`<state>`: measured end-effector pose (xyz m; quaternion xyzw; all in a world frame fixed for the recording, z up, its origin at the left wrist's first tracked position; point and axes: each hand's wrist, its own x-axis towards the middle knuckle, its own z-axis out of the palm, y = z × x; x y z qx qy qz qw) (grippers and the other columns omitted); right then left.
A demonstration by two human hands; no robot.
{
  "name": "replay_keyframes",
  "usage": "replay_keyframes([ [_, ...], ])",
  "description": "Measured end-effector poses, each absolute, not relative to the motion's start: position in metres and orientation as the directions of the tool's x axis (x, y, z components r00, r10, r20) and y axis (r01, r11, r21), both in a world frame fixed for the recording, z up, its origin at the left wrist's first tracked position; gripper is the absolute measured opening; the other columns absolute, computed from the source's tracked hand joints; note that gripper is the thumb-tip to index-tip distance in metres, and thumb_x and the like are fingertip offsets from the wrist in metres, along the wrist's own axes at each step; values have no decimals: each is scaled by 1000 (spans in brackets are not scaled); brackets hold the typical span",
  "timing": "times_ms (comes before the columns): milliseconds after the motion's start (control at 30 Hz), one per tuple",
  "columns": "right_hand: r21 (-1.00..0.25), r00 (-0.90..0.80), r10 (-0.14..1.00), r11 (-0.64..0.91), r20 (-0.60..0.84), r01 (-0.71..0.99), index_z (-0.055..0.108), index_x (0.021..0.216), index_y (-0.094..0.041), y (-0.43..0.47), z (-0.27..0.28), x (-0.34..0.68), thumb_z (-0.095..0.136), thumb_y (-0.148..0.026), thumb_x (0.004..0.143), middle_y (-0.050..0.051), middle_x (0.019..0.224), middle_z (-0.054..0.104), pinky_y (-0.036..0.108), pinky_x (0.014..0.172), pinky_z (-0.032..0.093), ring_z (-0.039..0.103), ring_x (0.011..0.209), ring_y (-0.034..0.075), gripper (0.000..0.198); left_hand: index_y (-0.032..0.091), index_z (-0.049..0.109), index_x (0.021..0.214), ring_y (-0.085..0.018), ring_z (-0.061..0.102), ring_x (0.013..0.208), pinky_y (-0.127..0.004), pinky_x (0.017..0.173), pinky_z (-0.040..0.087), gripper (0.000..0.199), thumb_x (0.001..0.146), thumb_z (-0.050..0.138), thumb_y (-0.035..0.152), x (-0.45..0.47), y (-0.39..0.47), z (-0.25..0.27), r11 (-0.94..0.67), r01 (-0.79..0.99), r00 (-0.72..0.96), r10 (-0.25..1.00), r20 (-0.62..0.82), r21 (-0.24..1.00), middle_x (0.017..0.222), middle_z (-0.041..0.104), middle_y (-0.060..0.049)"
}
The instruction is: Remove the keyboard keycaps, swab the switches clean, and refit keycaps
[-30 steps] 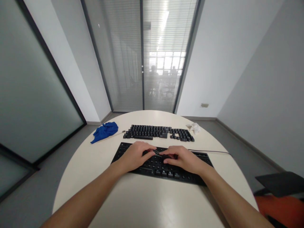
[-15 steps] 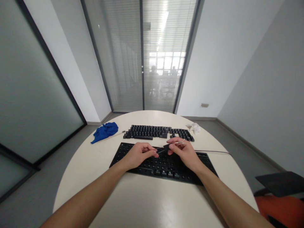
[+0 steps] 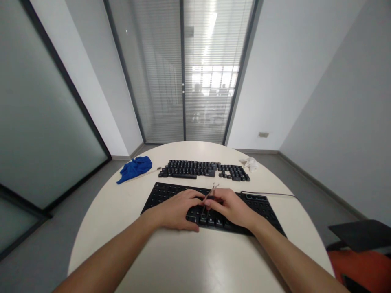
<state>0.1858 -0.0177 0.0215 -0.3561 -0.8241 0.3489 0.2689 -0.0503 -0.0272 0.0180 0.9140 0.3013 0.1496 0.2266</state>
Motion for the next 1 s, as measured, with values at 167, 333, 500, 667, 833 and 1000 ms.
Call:
replay_keyframes([
  [167,-672,-655,727,591,206,445,66,84,-17,-24,24,180,55,-44,97,4,76,68,25,61,43,59,66,15,33,22,63,126,-31,46,131,-43,114,36,66,67,87,37,-50,-27,18,-719,493,772,621,134,491,141,52,-11],
  [333,-535,-751,613,731,245,423,70,95,-19,-29,29,176,54,-41,99,6,85,71,27,70,46,64,76,17,28,22,63,126,-32,45,133,-45,114,35,65,67,87,36,-50,-27,18,-712,491,773,622,124,502,143,51,-11],
  [500,-504,-801,553,772,230,388,74,103,-20,-30,32,178,57,-39,97,7,90,73,27,74,48,67,81,18,26,23,66,120,-31,46,132,-45,113,36,58,67,86,36,-50,-27,17,-714,491,771,623,134,499,142,51,-11],
  [667,-569,-824,531,746,196,346,75,103,-22,-28,36,184,61,-38,95,5,95,75,27,79,49,69,87,19,22,23,67,119,-31,47,131,-45,113,37,57,67,86,36,-51,-26,16,-714,481,765,625,156,509,141,53,-10],
  [833,-632,-780,613,656,127,413,75,94,-20,-25,33,187,62,-37,94,5,90,76,27,74,50,70,77,18,21,22,67,117,-31,47,131,-45,112,37,55,67,86,36,-50,-27,18,-711,488,767,626,139,507,141,53,-11],
  [1000,-675,-774,621,624,123,393,71,100,-21,-23,27,189,62,-32,94,3,89,76,27,72,50,70,77,18,16,24,66,120,-32,47,131,-45,112,37,57,68,86,35,-50,-28,19,-709,477,772,621,139,519,141,53,-9],
])
